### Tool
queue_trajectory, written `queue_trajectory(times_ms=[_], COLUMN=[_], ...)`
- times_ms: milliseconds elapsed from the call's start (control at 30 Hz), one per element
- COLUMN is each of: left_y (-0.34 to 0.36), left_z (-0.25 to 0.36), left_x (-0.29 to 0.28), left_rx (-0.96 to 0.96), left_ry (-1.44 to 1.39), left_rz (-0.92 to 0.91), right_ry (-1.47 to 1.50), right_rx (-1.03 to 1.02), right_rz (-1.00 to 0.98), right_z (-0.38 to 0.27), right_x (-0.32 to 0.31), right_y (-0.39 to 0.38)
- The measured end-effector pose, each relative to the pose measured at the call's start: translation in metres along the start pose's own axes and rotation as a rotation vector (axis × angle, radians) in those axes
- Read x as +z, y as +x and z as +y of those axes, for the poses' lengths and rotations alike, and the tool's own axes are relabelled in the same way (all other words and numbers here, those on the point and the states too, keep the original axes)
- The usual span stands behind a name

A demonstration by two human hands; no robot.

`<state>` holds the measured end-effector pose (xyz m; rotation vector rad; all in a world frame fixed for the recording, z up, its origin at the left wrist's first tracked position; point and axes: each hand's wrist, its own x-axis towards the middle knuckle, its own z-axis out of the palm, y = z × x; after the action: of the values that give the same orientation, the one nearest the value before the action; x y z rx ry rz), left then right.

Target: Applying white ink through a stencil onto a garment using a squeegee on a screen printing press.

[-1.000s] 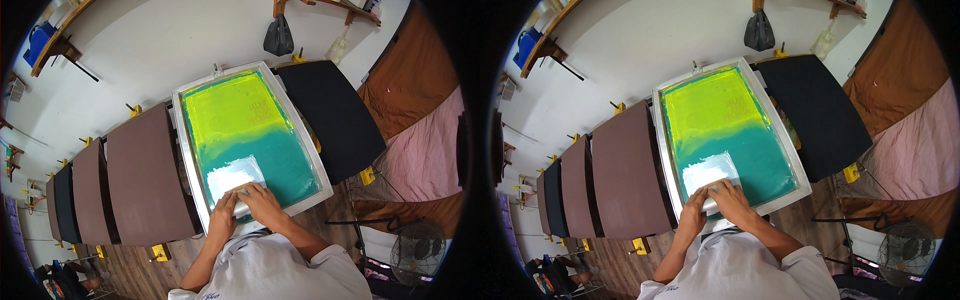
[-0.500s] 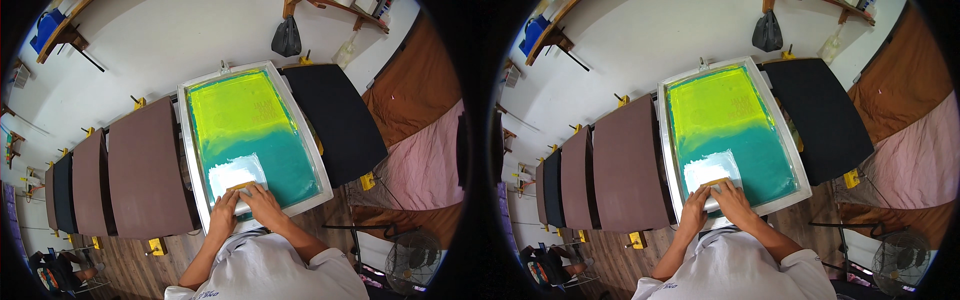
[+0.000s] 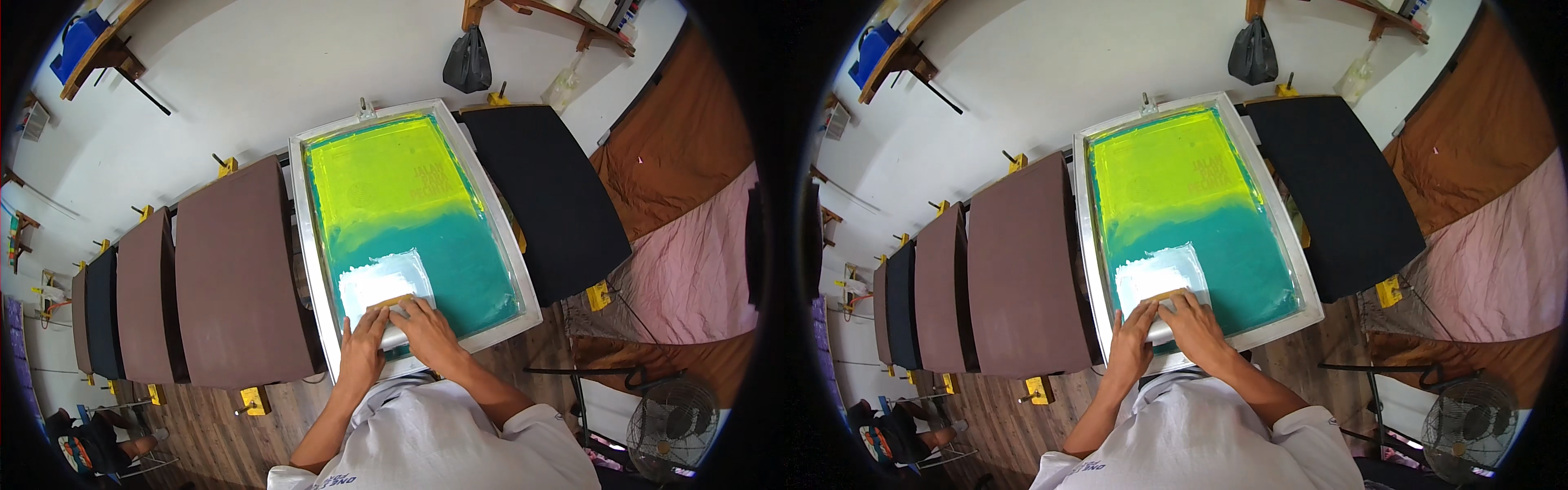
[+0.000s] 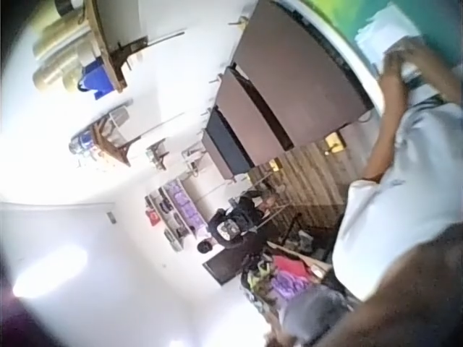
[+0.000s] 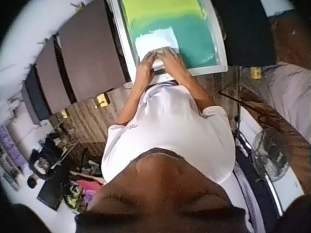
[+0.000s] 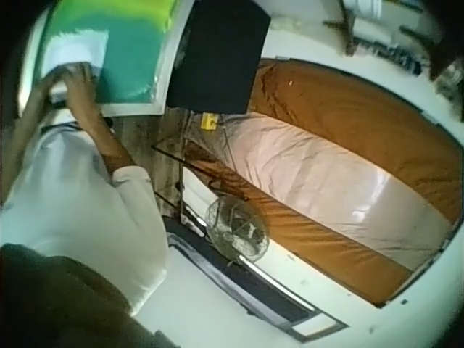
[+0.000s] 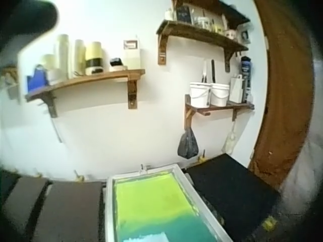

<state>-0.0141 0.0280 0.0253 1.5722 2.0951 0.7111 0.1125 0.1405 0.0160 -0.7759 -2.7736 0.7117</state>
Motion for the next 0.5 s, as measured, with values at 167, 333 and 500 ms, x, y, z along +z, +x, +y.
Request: queue_trajectory(times_ms=[167, 333, 500], left_y=[-0.005, -0.001, -0.010], left_z=[-0.002, -0.004, -0.003], left_x=[-0.003, 0.000, -0.001], left_rx=[-0.024, -0.001, 0.002], left_ry=[-0.032, 0.028, 0.004], left_rz=[-0.085, -0.031, -0.072], right_ry=[0.028, -0.023, 0.043], right_rx=[0.018, 0.001, -0.004], right_rz=[-0.161, -0.060, -0.131], right_z=[-0.004, -0.008, -0.005], right_x=[-0.014, -0.011, -0.012], right_y=[-0.001, 0.002, -0.006])
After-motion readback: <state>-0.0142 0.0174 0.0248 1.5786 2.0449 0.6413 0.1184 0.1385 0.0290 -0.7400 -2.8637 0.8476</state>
